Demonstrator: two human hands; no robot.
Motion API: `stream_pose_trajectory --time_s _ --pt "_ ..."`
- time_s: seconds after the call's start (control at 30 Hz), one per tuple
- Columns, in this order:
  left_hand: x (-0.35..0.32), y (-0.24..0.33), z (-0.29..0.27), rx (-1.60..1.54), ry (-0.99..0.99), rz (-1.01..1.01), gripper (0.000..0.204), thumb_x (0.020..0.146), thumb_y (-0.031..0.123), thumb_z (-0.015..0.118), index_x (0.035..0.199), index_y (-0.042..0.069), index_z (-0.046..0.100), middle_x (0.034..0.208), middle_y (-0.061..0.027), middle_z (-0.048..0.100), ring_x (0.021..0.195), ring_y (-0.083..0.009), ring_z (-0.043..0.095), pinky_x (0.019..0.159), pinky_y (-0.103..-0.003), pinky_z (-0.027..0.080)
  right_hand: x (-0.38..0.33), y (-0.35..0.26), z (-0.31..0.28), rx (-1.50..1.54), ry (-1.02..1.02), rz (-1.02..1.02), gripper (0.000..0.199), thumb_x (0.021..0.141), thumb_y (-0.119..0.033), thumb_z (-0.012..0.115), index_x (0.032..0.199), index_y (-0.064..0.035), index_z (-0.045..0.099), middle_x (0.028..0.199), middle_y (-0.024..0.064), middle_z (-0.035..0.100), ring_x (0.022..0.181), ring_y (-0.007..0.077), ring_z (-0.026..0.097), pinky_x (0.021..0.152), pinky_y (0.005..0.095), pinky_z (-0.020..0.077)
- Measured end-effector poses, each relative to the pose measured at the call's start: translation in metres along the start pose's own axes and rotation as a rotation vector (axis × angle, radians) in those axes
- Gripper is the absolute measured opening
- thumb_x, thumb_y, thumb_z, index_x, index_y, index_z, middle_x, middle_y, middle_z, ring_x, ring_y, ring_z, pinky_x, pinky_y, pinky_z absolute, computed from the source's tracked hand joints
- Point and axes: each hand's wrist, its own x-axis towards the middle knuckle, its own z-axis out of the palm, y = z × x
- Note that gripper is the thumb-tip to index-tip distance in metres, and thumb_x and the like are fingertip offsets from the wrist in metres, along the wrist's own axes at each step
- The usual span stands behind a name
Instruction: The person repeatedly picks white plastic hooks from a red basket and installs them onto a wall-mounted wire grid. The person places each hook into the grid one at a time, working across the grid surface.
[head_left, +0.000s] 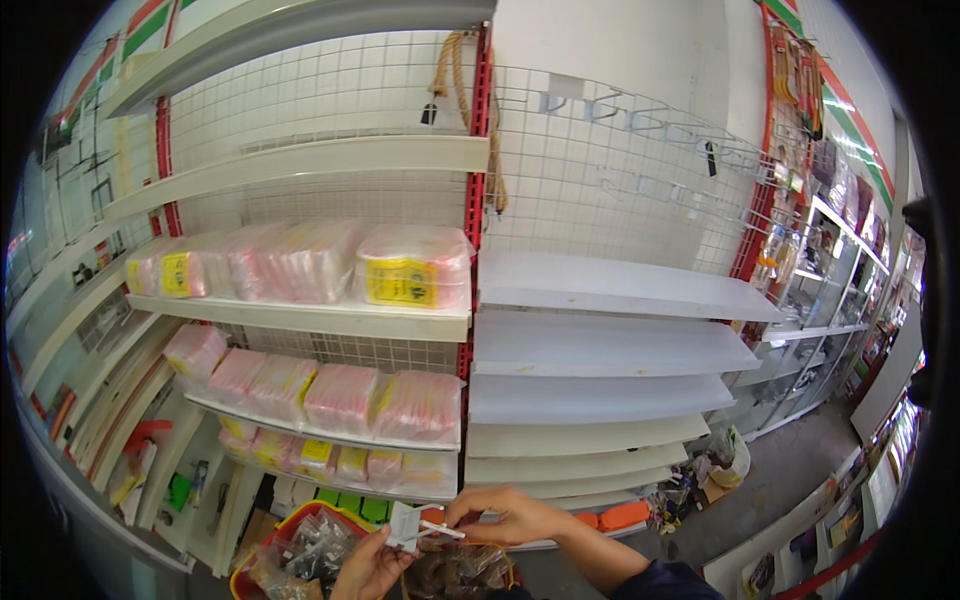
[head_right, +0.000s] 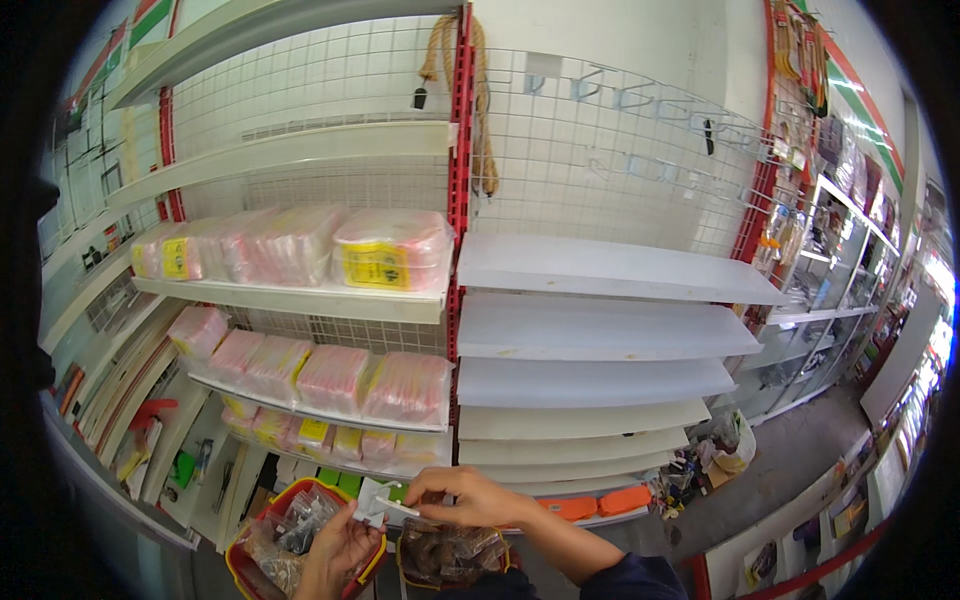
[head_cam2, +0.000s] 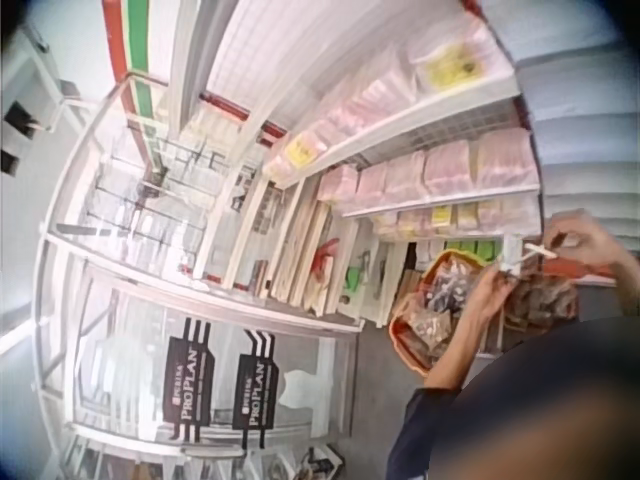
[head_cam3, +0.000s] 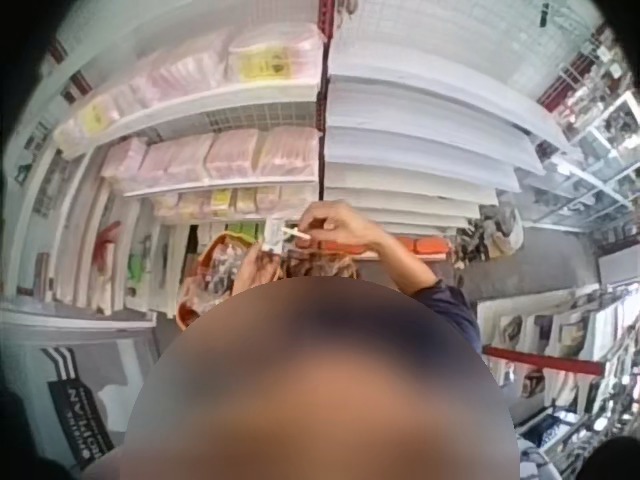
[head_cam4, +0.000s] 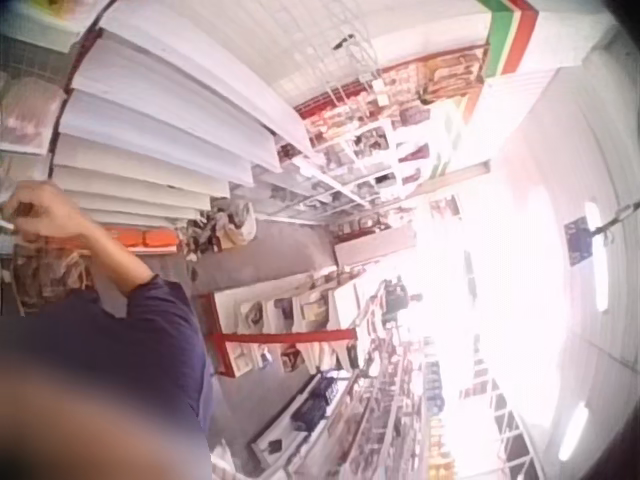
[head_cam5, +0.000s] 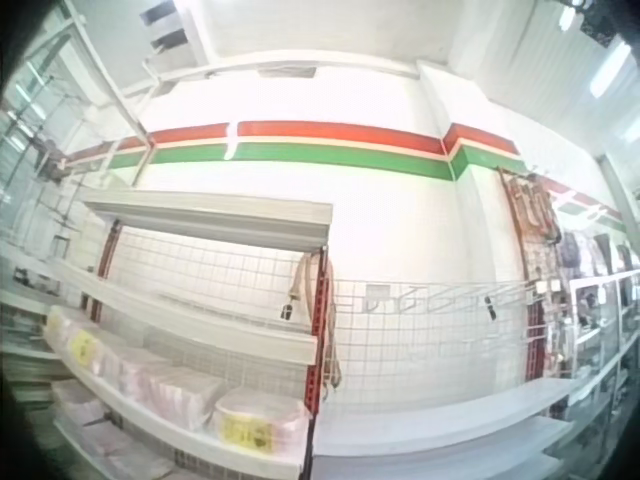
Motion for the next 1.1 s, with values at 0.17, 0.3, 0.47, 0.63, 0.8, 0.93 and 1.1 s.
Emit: stream_pose_trajectory --time_s 0.17,0.3,0.47,0.63,0.8,0.93,1.1 --pt "0.035 0.007 0.044 0.235 -0.083 -0.154 0.041 0.098 0.030 0.053 0.120 -0.004 0.050 0.098 -0.0208 0.065 0.080 -0.0272 0.067 0.068 -0.032 0.057 -0.021 -0.030 -0.046 -0.138 0.036 -0.045 0.053 0.084 -0.005 0.064 0.134 -0.0144 0.051 0.112 0.0096 0.057 0.091 0.0217 0.060 0.080 0.0337 0.0489" --pt "0.053 0.010 0.101 0.408 -0.221 -0.216 0.038 0.095 0.026 0.057 0.117 -0.004 0.052 0.098 -0.0154 0.065 0.079 -0.0230 0.068 0.068 -0.030 0.058 -0.027 -0.051 -0.084 -0.303 -0.144 -0.247 0.044 0.082 -0.008 0.066 0.125 -0.0128 0.057 0.105 0.0086 0.055 0.089 0.0271 0.058 0.076 0.0366 0.0486" --pt "0.083 0.014 0.167 0.526 -0.328 -0.329 0.034 0.099 0.025 0.052 0.118 -0.004 0.055 0.100 -0.0096 0.065 0.074 -0.0139 0.065 0.067 -0.023 0.057 -0.038 -0.074 -0.130 -0.340 -0.307 -0.124 0.038 0.084 -0.009 0.064 0.122 -0.0118 0.058 0.095 0.0088 0.051 0.081 0.0283 0.057 0.069 0.0398 0.0468" --pt "0.118 0.015 0.205 0.693 -0.414 -0.372 0.031 0.098 0.027 0.054 0.113 0.000 0.059 0.097 -0.0059 0.066 0.070 -0.0101 0.064 0.063 -0.023 0.056 -0.044 -0.084 -0.174 -0.319 -0.500 -0.066 0.049 0.085 -0.005 0.060 0.132 -0.0150 0.049 0.106 0.0120 0.046 0.078 0.0279 0.057 0.067 0.0402 0.0469" --pt "0.154 0.015 0.235 0.826 -0.524 -0.424 0.029 0.096 0.029 0.058 0.108 0.003 0.063 0.093 -0.0029 0.066 0.070 -0.0093 0.064 0.062 -0.024 0.056 -0.044 -0.085 -0.207 -0.477 -0.698 0.063 0.054 0.090 -0.002 0.053 0.140 -0.0151 0.038 0.128 0.0111 0.041 0.089 0.0308 0.061 0.071 0.0402 0.0494" --pt "0.181 0.020 0.262 0.840 -0.557 -0.403 0.040 0.097 0.038 0.053 0.112 0.002 0.061 0.087 -0.0042 0.065 0.069 -0.0134 0.066 0.060 -0.026 0.056 -0.045 -0.085 -0.238 -0.526 -0.667 -0.015 0.050 0.093 -0.005 0.053 0.139 -0.0144 0.039 0.137 0.0122 0.040 0.094 0.0321 0.061 0.075 0.0391 0.0509" --pt "0.205 0.037 0.303 0.606 -0.581 -0.222 0.066 0.097 0.057 0.037 0.124 -0.001 0.051 0.088 -0.0154 0.066 0.072 -0.0215 0.070 0.065 -0.030 0.060 -0.032 -0.072 -0.286 -0.409 -0.261 -0.396 0.043 0.091 -0.010 0.062 0.132 -0.0103 0.051 0.127 0.0136 0.053 0.094 0.0270 0.065 0.079 0.0335 0.0528"
